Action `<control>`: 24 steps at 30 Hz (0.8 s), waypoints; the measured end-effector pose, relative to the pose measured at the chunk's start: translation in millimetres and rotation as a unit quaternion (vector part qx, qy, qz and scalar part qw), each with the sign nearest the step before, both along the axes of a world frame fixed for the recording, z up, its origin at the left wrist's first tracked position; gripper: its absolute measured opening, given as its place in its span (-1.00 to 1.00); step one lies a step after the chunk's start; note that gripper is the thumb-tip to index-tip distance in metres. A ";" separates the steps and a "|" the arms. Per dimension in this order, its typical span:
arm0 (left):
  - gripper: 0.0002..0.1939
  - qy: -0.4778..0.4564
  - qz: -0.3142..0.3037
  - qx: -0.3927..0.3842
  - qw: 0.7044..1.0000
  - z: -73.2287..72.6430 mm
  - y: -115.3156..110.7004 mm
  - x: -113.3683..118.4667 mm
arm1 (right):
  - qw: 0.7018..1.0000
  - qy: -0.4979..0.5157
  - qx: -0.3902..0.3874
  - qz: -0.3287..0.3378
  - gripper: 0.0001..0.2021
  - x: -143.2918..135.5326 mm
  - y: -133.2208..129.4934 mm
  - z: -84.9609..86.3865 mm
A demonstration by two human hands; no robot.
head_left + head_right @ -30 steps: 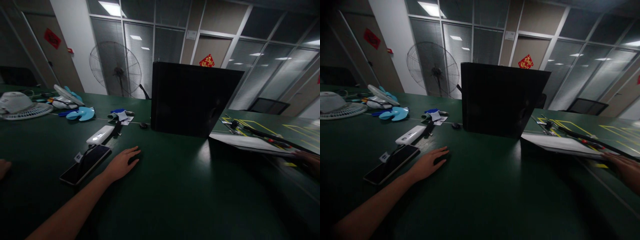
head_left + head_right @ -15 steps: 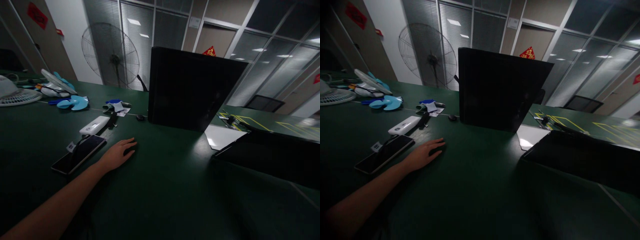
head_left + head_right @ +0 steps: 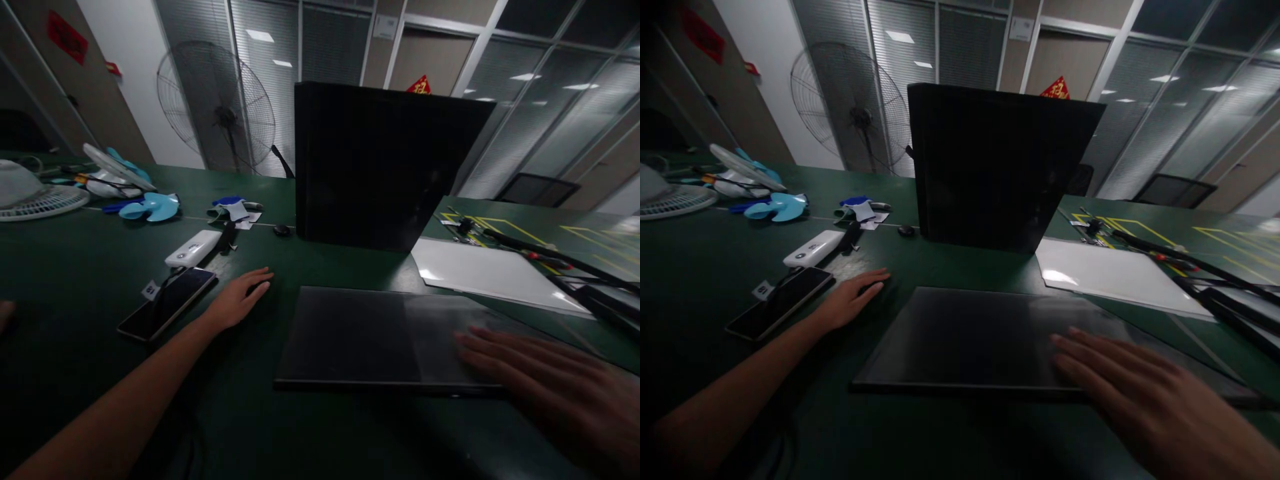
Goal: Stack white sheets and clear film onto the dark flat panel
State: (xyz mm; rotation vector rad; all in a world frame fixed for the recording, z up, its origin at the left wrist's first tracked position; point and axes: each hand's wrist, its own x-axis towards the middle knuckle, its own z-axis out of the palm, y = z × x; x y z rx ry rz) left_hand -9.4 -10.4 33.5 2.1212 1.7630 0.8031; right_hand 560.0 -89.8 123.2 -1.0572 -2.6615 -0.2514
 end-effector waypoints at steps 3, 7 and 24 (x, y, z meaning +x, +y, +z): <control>-0.34 -0.077 0.063 0.017 0.995 3.6 0.2 -3.1 | 0.994 -0.069 -0.051 0.066 -0.34 -65.4 12.5 -30.2; -0.36 -0.056 0.084 0.009 0.995 4.6 0.5 -4.2 | 0.973 -0.084 -0.206 0.061 -0.14 -128.9 21.3 -55.8; -0.06 0.237 0.001 -0.047 0.970 0.4 -21.2 41.3 | 0.940 0.043 -0.096 -0.325 -0.22 42.5 240.7 -115.2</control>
